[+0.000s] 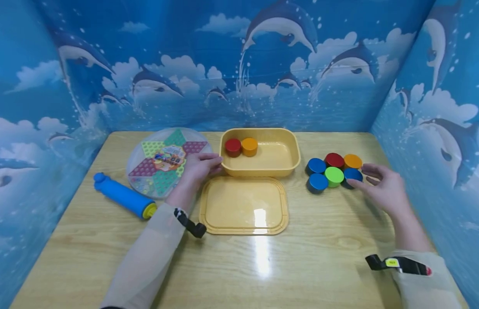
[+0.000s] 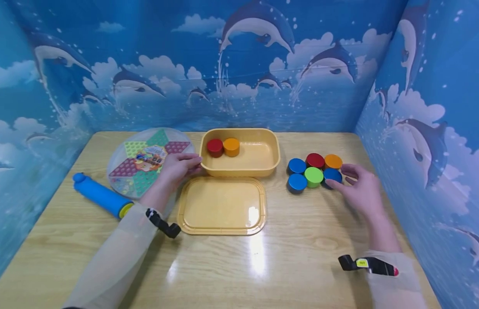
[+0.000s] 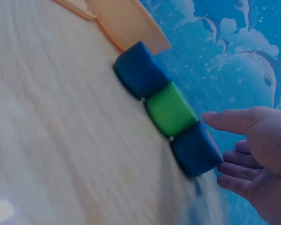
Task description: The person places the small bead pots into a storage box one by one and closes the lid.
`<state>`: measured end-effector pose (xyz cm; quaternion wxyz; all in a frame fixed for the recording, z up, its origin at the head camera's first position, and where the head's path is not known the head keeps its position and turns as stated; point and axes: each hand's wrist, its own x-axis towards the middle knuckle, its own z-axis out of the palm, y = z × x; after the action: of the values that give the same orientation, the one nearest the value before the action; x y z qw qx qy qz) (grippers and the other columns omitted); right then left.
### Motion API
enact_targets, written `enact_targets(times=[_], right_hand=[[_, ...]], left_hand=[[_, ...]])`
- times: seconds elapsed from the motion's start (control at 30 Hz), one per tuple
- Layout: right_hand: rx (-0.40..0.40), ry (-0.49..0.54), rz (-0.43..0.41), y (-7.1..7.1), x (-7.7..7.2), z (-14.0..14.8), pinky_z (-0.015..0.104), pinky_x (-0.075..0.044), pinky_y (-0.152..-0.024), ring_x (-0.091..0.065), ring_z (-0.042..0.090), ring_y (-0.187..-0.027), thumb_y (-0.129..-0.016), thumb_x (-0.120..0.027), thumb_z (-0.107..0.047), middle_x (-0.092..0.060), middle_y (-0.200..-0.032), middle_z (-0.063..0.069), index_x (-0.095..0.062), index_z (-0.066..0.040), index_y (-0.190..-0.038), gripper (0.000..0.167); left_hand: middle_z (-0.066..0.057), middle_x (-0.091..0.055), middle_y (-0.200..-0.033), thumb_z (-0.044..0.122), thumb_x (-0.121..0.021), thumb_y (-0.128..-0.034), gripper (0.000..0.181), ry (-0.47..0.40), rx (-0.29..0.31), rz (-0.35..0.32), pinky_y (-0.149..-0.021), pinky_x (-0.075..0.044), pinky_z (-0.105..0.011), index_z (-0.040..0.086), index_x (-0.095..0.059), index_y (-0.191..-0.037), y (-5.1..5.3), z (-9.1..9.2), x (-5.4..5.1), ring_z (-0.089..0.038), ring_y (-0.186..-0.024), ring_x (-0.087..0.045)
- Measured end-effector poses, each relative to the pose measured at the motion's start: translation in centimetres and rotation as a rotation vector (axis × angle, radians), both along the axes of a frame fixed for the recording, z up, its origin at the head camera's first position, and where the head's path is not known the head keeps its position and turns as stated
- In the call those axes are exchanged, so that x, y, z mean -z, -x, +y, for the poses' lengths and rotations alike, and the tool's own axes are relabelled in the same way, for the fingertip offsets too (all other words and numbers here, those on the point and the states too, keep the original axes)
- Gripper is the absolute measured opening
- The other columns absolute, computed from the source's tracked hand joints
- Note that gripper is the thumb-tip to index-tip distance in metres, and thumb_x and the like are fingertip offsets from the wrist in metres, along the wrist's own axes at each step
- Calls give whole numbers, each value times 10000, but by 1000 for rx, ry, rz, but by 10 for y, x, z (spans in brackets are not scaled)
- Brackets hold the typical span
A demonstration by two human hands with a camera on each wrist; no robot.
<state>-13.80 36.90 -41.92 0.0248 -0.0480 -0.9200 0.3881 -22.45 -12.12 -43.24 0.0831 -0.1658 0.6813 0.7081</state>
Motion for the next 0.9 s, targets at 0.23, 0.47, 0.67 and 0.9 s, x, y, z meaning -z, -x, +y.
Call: enact_targets(times=[0.23,0.47,0.67,0.9], right_hand=[[4,43,-55,5,20,1,14,-513,-736,-586,537,-1260,-932,-835,-426,-515,-1457,351,-447,95,-1528,882],[21,30,-21,7,27,1,-5,-490,-742,-609,544,-1220,-955,-819,-371,-552,-1391,359,-495,98,-1483,777],[83,62,-9,2,27,4,0,-491,-735,-664,397,-1140,-932,-849,-320,-556,-1390,323,-494,95,-1432,741],[133,104,81,-3,14,6,16,-509,-794,-548,-45,-988,-899,-887,-275,-587,-1350,235,-499,70,-1400,721]], left_hand=[[-163,-713,-1024,51,-782,-973,300,15,3,-20,-807,-664,-300,-79,-714,-1235,-1,-4,-2,-145,-783,-742],[-159,-726,-1009,48,-780,-974,305,1,7,-23,-803,-664,-299,-77,-712,-1243,0,-4,-1,-144,-781,-746],[-150,-713,-1010,48,-786,-968,298,-2,5,-33,-829,-662,-312,-72,-715,-1232,1,-3,-1,-146,-786,-742],[-170,-714,-1057,65,-784,-974,294,19,12,-39,-841,-660,-320,-61,-721,-1232,2,-2,-1,-154,-805,-745]])
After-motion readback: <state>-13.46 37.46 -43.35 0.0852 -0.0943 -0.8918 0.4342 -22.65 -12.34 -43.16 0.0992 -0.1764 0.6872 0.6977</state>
